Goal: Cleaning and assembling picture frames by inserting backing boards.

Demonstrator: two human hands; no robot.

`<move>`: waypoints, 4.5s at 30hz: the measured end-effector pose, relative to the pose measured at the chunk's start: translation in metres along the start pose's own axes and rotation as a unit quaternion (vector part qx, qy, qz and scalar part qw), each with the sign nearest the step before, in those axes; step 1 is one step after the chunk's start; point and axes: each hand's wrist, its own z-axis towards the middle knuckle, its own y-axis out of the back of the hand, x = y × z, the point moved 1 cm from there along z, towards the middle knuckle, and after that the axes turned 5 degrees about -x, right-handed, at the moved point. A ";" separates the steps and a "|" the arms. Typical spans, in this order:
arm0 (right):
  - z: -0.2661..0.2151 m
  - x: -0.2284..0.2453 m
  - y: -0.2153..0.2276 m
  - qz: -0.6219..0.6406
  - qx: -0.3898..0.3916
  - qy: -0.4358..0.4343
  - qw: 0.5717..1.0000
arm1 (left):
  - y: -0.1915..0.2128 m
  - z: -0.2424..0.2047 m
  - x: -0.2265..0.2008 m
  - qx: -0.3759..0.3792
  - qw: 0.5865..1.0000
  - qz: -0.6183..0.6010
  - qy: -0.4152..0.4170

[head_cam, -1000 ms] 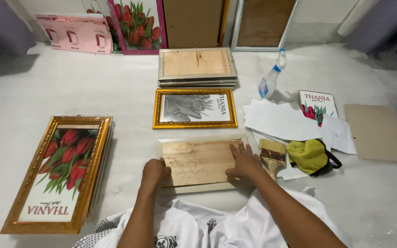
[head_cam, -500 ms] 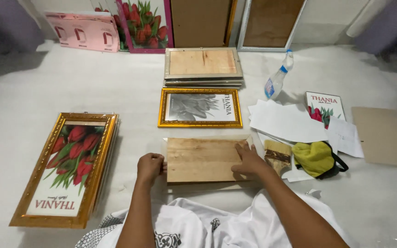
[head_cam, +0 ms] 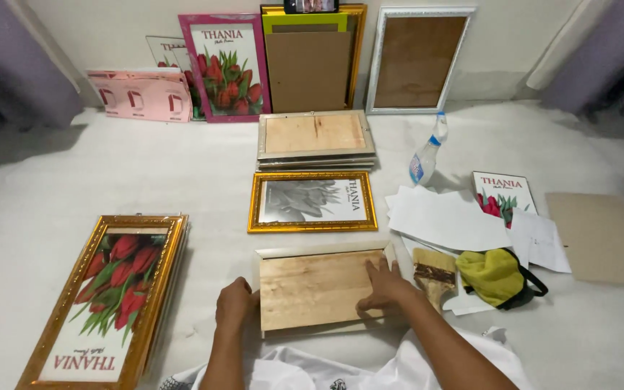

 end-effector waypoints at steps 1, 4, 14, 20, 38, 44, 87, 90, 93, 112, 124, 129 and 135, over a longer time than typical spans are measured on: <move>-0.002 0.001 0.001 0.001 0.000 -0.001 1.000 | 0.000 0.000 0.000 0.000 1.000 0.001 -0.001; 0.003 -0.002 -0.004 0.018 -0.012 0.002 1.000 | -0.001 -0.001 -0.003 -0.020 1.000 -0.002 -0.011; 0.015 -0.007 -0.012 0.020 -0.016 0.005 1.000 | -0.007 0.004 0.000 -0.035 0.999 -0.009 -0.023; 0.017 -0.009 -0.015 0.007 -0.026 0.016 1.000 | -0.007 0.005 0.000 -0.039 0.999 -0.006 -0.036; 0.007 -0.003 -0.005 0.015 -0.014 0.006 1.000 | 0.010 -0.008 -0.015 -0.033 0.999 -0.009 -0.016; 0.008 -0.004 -0.004 0.011 -0.013 0.003 1.000 | 0.031 -0.036 -0.050 0.016 0.937 -0.347 0.034; -0.046 0.046 0.020 -0.026 0.010 0.043 0.999 | -0.007 -0.013 -0.029 0.001 0.979 -0.200 0.023; -0.037 0.044 0.016 -0.072 0.011 0.084 0.994 | -0.012 -0.013 -0.029 -0.007 0.979 -0.202 0.037; -0.035 0.046 0.014 -0.063 0.001 0.076 0.995 | 0.005 -0.029 -0.039 0.001 0.983 -0.179 0.034; -0.039 0.047 0.008 -0.101 -0.050 0.060 0.992 | -0.092 -0.027 -0.040 0.005 0.906 0.233 -0.354; -0.055 0.050 0.017 -0.040 0.000 0.050 0.998 | -0.061 -0.043 -0.055 0.113 0.922 0.223 -0.297; -0.048 0.044 0.005 -0.048 -0.034 0.069 0.996 | -0.083 -0.029 -0.044 0.127 0.911 0.242 -0.309; -0.067 0.045 0.019 -0.030 -0.046 0.106 0.993 | -0.051 -0.061 -0.063 0.122 0.918 0.245 -0.288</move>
